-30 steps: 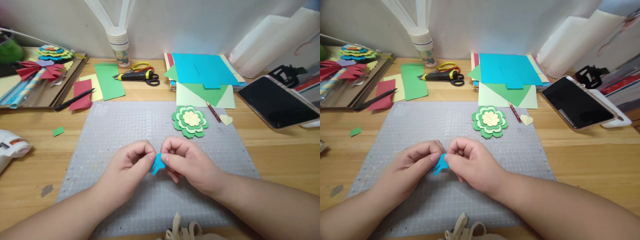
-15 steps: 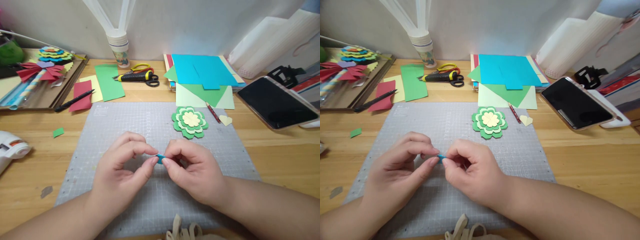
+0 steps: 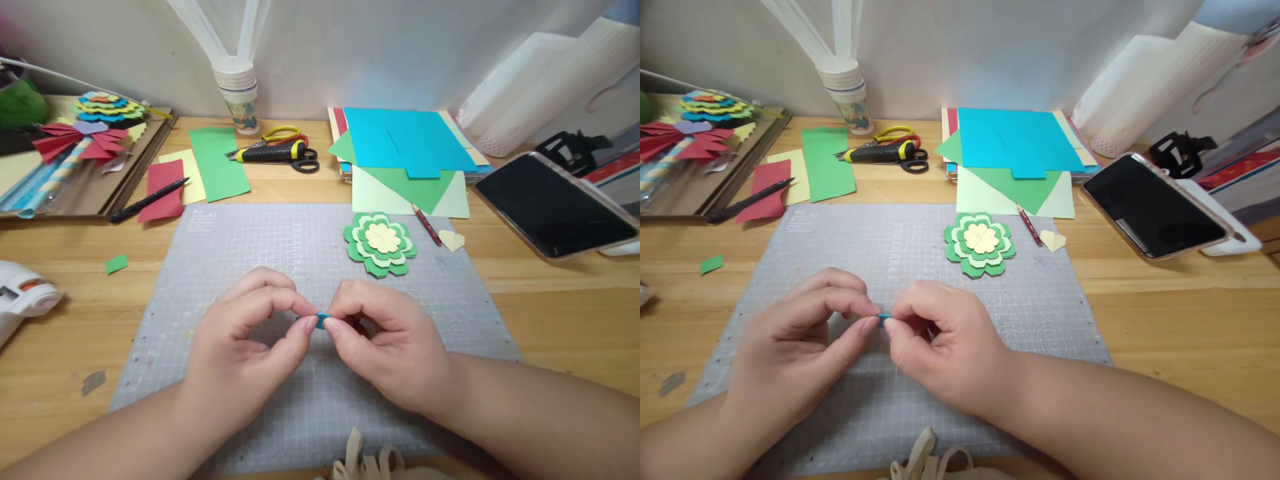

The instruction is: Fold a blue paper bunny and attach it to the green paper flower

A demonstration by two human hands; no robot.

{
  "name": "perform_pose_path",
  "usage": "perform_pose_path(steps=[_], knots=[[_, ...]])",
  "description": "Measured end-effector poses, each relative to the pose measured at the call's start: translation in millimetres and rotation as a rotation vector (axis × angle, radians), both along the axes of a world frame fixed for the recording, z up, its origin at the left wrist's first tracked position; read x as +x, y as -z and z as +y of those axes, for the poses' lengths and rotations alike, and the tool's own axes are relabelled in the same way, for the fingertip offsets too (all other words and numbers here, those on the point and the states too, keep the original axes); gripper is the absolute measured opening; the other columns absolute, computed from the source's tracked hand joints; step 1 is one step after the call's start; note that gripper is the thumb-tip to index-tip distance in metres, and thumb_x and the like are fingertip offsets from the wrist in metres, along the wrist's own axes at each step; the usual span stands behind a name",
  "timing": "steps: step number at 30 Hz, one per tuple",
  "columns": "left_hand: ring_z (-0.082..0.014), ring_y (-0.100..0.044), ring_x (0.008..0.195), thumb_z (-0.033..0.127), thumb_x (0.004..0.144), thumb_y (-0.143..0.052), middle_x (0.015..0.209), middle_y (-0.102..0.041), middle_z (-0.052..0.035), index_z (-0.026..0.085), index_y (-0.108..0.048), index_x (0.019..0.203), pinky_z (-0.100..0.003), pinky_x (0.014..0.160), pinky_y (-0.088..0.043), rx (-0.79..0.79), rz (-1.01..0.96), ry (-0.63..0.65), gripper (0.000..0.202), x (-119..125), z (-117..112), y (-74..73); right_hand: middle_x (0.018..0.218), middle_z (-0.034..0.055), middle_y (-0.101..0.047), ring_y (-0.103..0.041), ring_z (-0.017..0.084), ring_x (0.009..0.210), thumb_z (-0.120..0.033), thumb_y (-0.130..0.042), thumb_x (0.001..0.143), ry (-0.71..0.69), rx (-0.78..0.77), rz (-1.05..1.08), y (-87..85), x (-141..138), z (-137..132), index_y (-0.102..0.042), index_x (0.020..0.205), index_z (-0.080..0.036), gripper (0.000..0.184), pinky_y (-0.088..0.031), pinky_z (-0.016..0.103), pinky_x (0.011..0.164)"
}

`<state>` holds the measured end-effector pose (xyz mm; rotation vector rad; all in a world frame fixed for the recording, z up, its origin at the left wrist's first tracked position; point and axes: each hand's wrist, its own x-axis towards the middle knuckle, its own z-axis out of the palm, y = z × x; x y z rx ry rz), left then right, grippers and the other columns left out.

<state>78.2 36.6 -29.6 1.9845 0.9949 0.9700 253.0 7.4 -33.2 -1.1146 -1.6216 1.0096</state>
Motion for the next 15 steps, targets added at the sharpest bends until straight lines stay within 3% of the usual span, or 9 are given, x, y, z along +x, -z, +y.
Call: perform_pose_path(steps=[15], knots=[[-0.0122, -0.054, 0.077, 0.012, 0.083, -0.057, 0.079, -0.056, 0.0015, 0.021, -0.059, 0.081, -0.028, 0.067, -0.043, -0.048, -0.027, 0.024, 0.01, 0.0, 0.3, -0.1, 0.058, -0.0055, -0.045, -0.041, 0.007, 0.053, -0.007, -0.054, 0.078, -0.011, 0.023, -0.036, -0.1, 0.1, 2.0, -0.05, 0.065, -0.018, 0.017, -0.034, 0.02, 0.05]])
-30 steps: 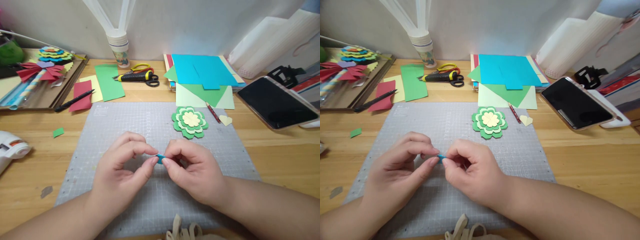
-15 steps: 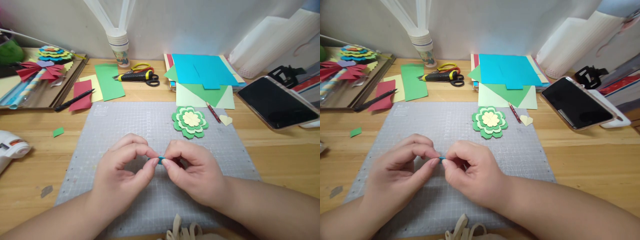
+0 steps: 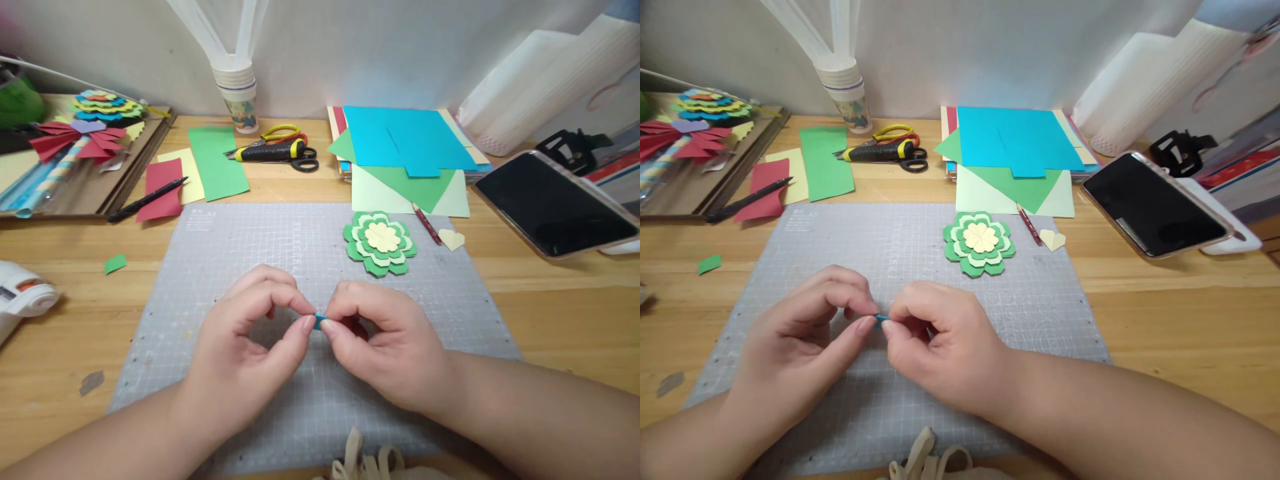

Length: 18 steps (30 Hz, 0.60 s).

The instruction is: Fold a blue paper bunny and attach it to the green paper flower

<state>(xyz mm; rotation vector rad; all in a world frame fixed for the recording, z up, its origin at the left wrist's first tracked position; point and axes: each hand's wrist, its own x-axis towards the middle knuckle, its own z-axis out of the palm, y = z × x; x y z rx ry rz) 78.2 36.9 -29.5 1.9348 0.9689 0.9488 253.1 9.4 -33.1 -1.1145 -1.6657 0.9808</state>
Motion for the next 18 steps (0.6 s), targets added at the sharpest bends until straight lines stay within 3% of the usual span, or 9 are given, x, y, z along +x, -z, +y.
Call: perform_pose_path(steps=[11, 18], knots=[[-0.0126, -0.053, 0.072, 0.015, 0.084, -0.056, 0.074, -0.055, 0.0018, 0.021, -0.055, 0.074, -0.028, 0.064, -0.042, -0.049, 0.052, 0.013, 0.011, 2.5, 1.8, -1.8, 0.058, -0.0059, -0.045, -0.041, 0.007, 0.053, -0.009, -0.054, 0.079, -0.018, -0.028, 0.01, -0.3, -0.5, -0.9, -0.05, 0.065, -0.018, 0.017, -0.034, 0.02, 0.049], [-0.0149, -0.053, 0.075, 0.022, 0.085, -0.054, 0.078, -0.055, -0.0006, 0.022, -0.056, 0.078, -0.031, 0.067, -0.043, -0.171, 0.012, 0.039, 0.007, 2.8, 1.6, -0.9, 0.058, -0.0059, -0.045, -0.041, 0.008, 0.052, -0.012, -0.057, 0.076, -0.012, -0.272, 0.095, 1.1, -1.0, 0.1, -0.049, 0.065, -0.02, 0.016, -0.035, 0.02, 0.047]])
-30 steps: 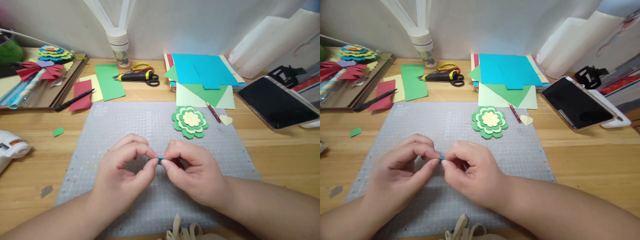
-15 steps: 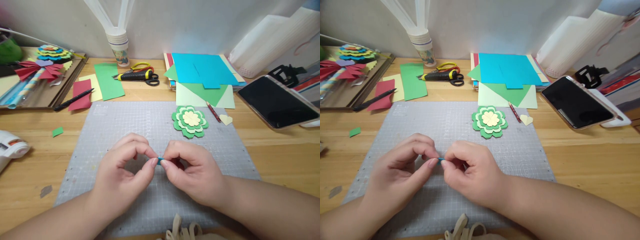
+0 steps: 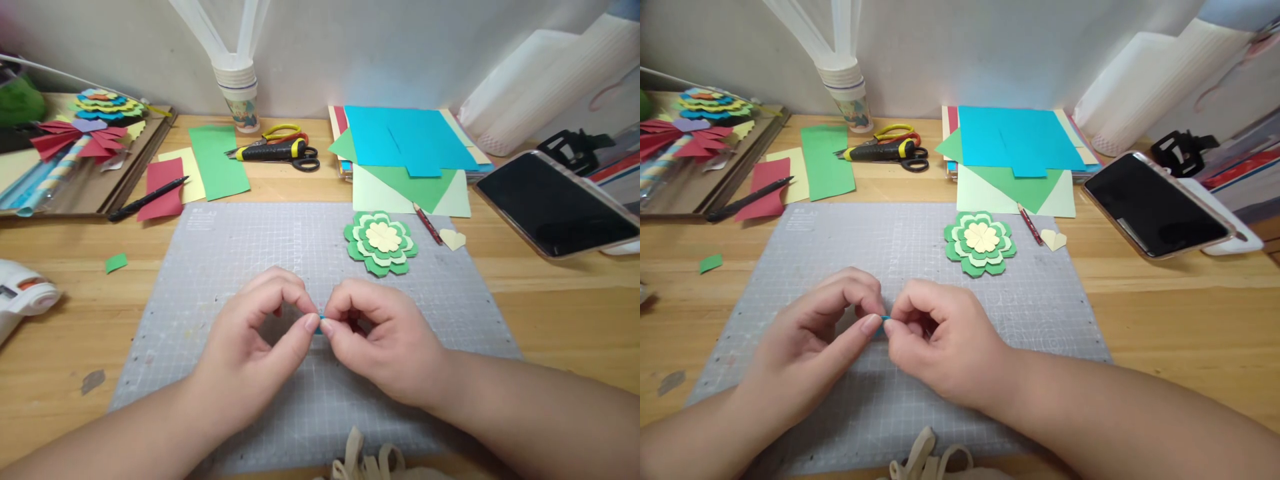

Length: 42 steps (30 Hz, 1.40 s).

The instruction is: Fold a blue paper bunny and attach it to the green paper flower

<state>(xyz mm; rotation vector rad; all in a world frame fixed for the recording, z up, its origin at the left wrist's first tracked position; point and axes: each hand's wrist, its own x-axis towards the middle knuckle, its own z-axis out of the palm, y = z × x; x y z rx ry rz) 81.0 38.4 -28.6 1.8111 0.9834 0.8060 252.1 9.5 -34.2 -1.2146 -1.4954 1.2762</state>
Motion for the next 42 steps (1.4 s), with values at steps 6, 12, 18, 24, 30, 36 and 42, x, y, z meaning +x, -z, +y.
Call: perform_pose_path(steps=[6, 12, 18, 24, 30, 36, 42], knots=[[-0.0124, -0.047, 0.061, 0.028, 0.084, -0.053, 0.067, -0.052, 0.0011, 0.021, -0.053, 0.07, -0.026, 0.055, -0.04, -0.329, -0.075, 0.015, 0.016, 2, 0, -0.7, 0.055, -0.0074, -0.046, -0.04, 0.006, 0.044, -0.02, -0.056, 0.079, -0.114, -0.331, 0.29, 0.4, 0, 3, -0.05, 0.071, -0.019, 0.01, -0.032, 0.018, 0.041], [-0.0115, -0.041, 0.058, 0.034, 0.085, -0.052, 0.06, -0.045, 0.0027, 0.02, -0.048, 0.063, -0.024, 0.053, -0.037, -0.555, -0.188, 0.059, 0.027, 1, 2, 4.0, 0.045, -0.0093, -0.045, -0.04, 0.006, 0.038, -0.022, -0.055, 0.077, -0.155, -0.463, 0.331, 1.5, 3, 5, -0.048, 0.068, -0.02, 0.012, -0.031, 0.018, 0.039], [-0.0115, -0.041, 0.057, 0.032, 0.084, -0.051, 0.059, -0.044, 0.003, 0.02, -0.047, 0.06, -0.024, 0.054, -0.037, -0.597, -0.175, 0.16, 0.027, 3, 3, 2.2, 0.045, -0.0094, -0.045, -0.04, 0.005, 0.037, -0.02, -0.056, 0.071, -0.205, -0.536, 0.379, 0.4, 2, 7, -0.048, 0.066, -0.019, 0.009, -0.03, 0.016, 0.038], [-0.0116, -0.04, 0.057, 0.03, 0.082, -0.051, 0.058, -0.043, 0.0028, 0.02, -0.045, 0.058, -0.024, 0.053, -0.036, -0.565, -0.138, 0.172, 0.027, 1, 2, 1.8, 0.044, -0.0094, -0.046, -0.04, 0.005, 0.037, -0.021, -0.057, 0.07, -0.221, -0.555, 0.387, 0.9, 1, 7, -0.049, 0.065, -0.019, 0.01, -0.031, 0.016, 0.037], [-0.011, -0.039, 0.054, 0.033, 0.082, -0.052, 0.056, -0.043, 0.0028, 0.02, -0.044, 0.058, -0.023, 0.05, -0.036, -0.563, -0.107, 0.149, 0.028, 2, 1, -4.0, 0.044, -0.0094, -0.047, -0.041, 0.005, 0.037, -0.021, -0.059, 0.072, -0.21, -0.565, 0.42, 1.7, 2, 7, -0.05, 0.066, -0.019, 0.011, -0.031, 0.016, 0.037], [-0.0107, -0.034, 0.053, 0.035, 0.085, -0.051, 0.056, -0.041, 0.0032, 0.02, -0.045, 0.06, -0.023, 0.048, -0.032, -0.628, -0.122, 0.206, 0.03, -1, 2, -3.3, 0.046, -0.0089, -0.048, -0.041, 0.005, 0.038, -0.023, -0.061, 0.076, -0.29, -0.539, 0.416, 0.7, 4, 7, -0.049, 0.067, -0.018, 0.015, -0.031, 0.016, 0.039], [-0.015, -0.049, 0.068, 0.038, 0.081, -0.057, 0.071, -0.053, -0.0002, 0.021, -0.055, 0.077, -0.027, 0.062, -0.043, -0.457, -0.218, -0.021, 0.017, 1, 4, 5.5, 0.051, -0.009, -0.047, -0.042, 0.005, 0.038, -0.035, -0.059, 0.085, 0.012, -0.39, 0.43, 2.4, -1, 7, -0.052, 0.077, -0.019, 0.02, -0.029, 0.017, 0.038]])
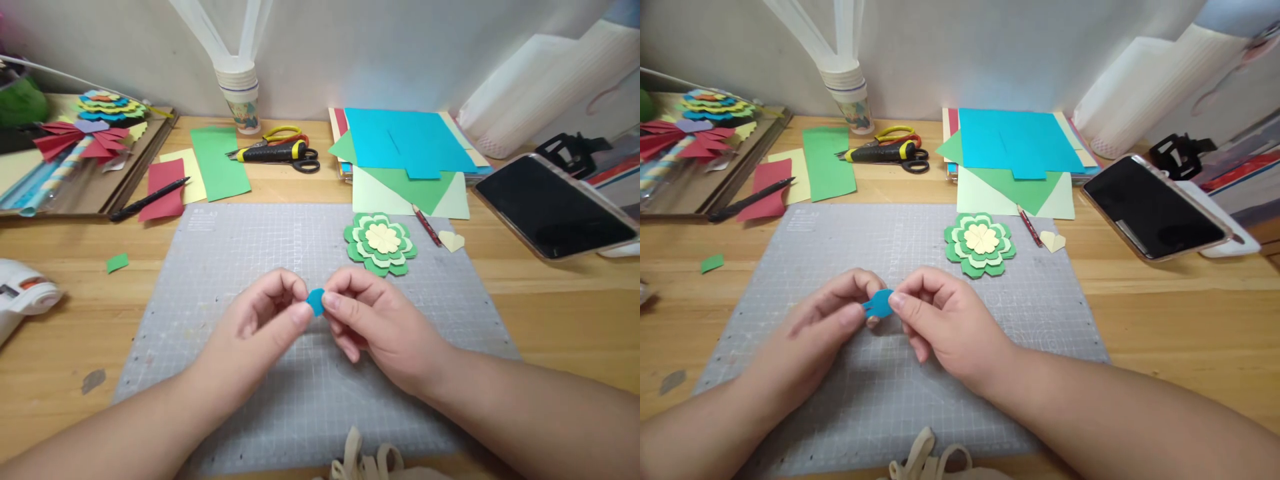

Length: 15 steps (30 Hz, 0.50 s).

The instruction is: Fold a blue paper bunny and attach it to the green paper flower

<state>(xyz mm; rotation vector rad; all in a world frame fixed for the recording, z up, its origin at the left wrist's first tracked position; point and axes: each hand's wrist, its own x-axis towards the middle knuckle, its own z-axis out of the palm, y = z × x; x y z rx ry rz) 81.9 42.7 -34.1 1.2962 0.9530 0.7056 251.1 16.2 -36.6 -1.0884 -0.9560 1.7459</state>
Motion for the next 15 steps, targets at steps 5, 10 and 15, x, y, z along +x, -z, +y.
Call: perform_pose_path(steps=[5, 10, 15], knots=[[-0.0145, -0.052, 0.071, 0.029, 0.079, -0.061, 0.073, -0.056, -0.0005, 0.021, -0.057, 0.072, -0.026, 0.064, -0.045, 0.035, 0.026, -0.056, 0.012, 2.6, -1.5, -0.9, 0.051, -0.0099, -0.046, -0.041, 0.005, 0.039, -0.035, -0.066, 0.08, -0.039, -0.027, -0.047, -0.4, -2.5, -2.5, -0.052, 0.076, -0.019, 0.022, -0.03, 0.018, 0.039], [-0.0113, -0.049, 0.067, 0.033, 0.082, -0.062, 0.071, -0.055, 0.0016, 0.021, -0.059, 0.076, -0.023, 0.063, -0.043, -0.09, -0.084, -0.042, 0.015, 0.7, 0.0, 2.7, 0.052, -0.0097, -0.046, -0.039, 0.004, 0.042, -0.026, -0.067, 0.078, -0.105, -0.046, -0.036, -0.8, -2.6, -3.1, -0.051, 0.073, -0.018, 0.018, -0.031, 0.017, 0.04], [-0.0126, -0.046, 0.064, 0.043, 0.085, -0.054, 0.068, -0.052, 0.0011, 0.021, -0.061, 0.082, -0.026, 0.06, -0.039, -0.117, -0.073, -0.088, 0.023, -0.6, 3.0, 4.0, 0.048, -0.0093, -0.047, -0.041, 0.005, 0.038, -0.029, -0.061, 0.083, -0.061, -0.062, -0.051, 0.0, -0.4, 0.4, -0.047, 0.07, -0.019, 0.022, -0.028, 0.017, 0.04]])
